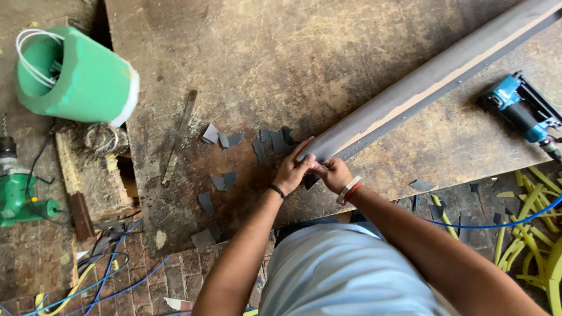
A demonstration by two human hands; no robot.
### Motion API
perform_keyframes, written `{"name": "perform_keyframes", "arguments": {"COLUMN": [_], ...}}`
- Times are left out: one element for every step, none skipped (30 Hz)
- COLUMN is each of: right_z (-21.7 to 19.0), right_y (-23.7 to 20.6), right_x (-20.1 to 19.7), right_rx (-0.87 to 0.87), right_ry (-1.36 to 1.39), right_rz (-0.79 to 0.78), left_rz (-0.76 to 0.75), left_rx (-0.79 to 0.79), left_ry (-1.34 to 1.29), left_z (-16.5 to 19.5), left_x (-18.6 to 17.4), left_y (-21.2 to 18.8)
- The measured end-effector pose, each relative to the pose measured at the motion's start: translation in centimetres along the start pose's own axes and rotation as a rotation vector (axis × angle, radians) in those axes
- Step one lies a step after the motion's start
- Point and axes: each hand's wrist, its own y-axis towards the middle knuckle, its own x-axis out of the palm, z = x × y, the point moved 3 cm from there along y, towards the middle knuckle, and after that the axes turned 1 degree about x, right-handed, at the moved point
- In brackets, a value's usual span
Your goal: The person wraps a long narrow wooden strip with gray fabric, folding the fabric over the edges. They trim excess fabric with shears, then use a pneumatic nailer to staple the fabric along the back of the strip, working along its length and repositioning the strip on the workbench.
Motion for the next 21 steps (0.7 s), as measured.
{"name": "perform_keyframes", "arguments": {"right_z": [-0.1,-0.1,-0.1,0.1,-0.1,-0.2,-0.1,1.3,2.7,4.3,4.1,4.7,5.4,6.0,6.6,7.1,7.3,7.4,7.2,7.0,6.9], "right_y": [0.0,0.0,0.1,0.0,-0.2,-0.4,-1.0,-1.2,-1.5,-2.6,-3.7,-4.3,-5.0,-5.4,-6.0,-6.1,-5.6,-5.0,-4.5,-3.7,-2.8], "right_x": [0.0,-0.1,-0.3,-1.1,-2.6,-4.4,-6.1,-9.2,-13.9,-18.9,-23.7,-28.3,-32.0,-35.2,-37.8,-39.9,-41.7,-43.1,-44.1,-45.0,-45.8], "right_rx": [0.007,0.005,0.006,0.006,-0.147,-0.304,-0.458,-0.219,0.019,0.255,0.007,0.016,0.02,0.058,0.096,0.153,0.203,0.252,0.273,0.289,0.302], "right_ry": [-0.014,-0.039,-0.066,-0.098,-0.183,-0.265,-0.344,-0.334,-0.32,-0.303,-0.645,-0.737,-0.823,-0.899,-0.976,-1.003,-1.032,-1.061,-1.035,-1.01,-0.984], "right_rz": [-0.004,-0.04,-0.075,-0.109,-0.069,-0.033,0.004,0.112,0.213,0.305,0.53,0.615,0.688,0.735,0.779,0.751,0.718,0.682,0.676,0.665,0.649], "left_rz": [0.007,-0.009,-0.027,-0.044,-0.033,-0.019,-0.012,-0.01,-0.004,0.008,0.014,0.02,0.028,0.004,-0.019,-0.036,-0.039,-0.04,-0.039,-0.06,-0.078], "left_rx": [0.043,0.001,-0.039,-0.076,-0.061,-0.047,-0.035,-0.029,-0.024,-0.02,-0.026,-0.033,-0.041,-0.068,-0.096,-0.125,-0.138,-0.154,-0.173,-0.25,-0.331], "left_ry": [0.088,0.149,0.208,0.263,0.286,0.314,0.343,0.32,0.295,0.269,0.275,0.28,0.286,0.277,0.266,0.252,0.259,0.265,0.269,0.319,0.367], "left_z": [0.6,0.9,1.2,1.4,1.7,2.0,2.2,2.3,2.4,2.5,2.5,2.6,2.6,2.5,2.4,2.4,2.3,2.3,2.3,2.1,2.0], "left_x": [0.0,-0.1,-0.2,-0.2,-0.2,-0.3,-0.3,-0.2,-0.1,0.0,0.2,0.4,0.8,1.5,2.3,3.2,4.3,5.4,6.3,7.1,7.5], "left_y": [0.2,0.2,0.2,0.3,0.3,0.3,0.2,0.3,0.3,0.4,0.5,0.8,1.1,1.7,2.3,3.1,4.0,5.0,5.8,6.5,7.0]}}
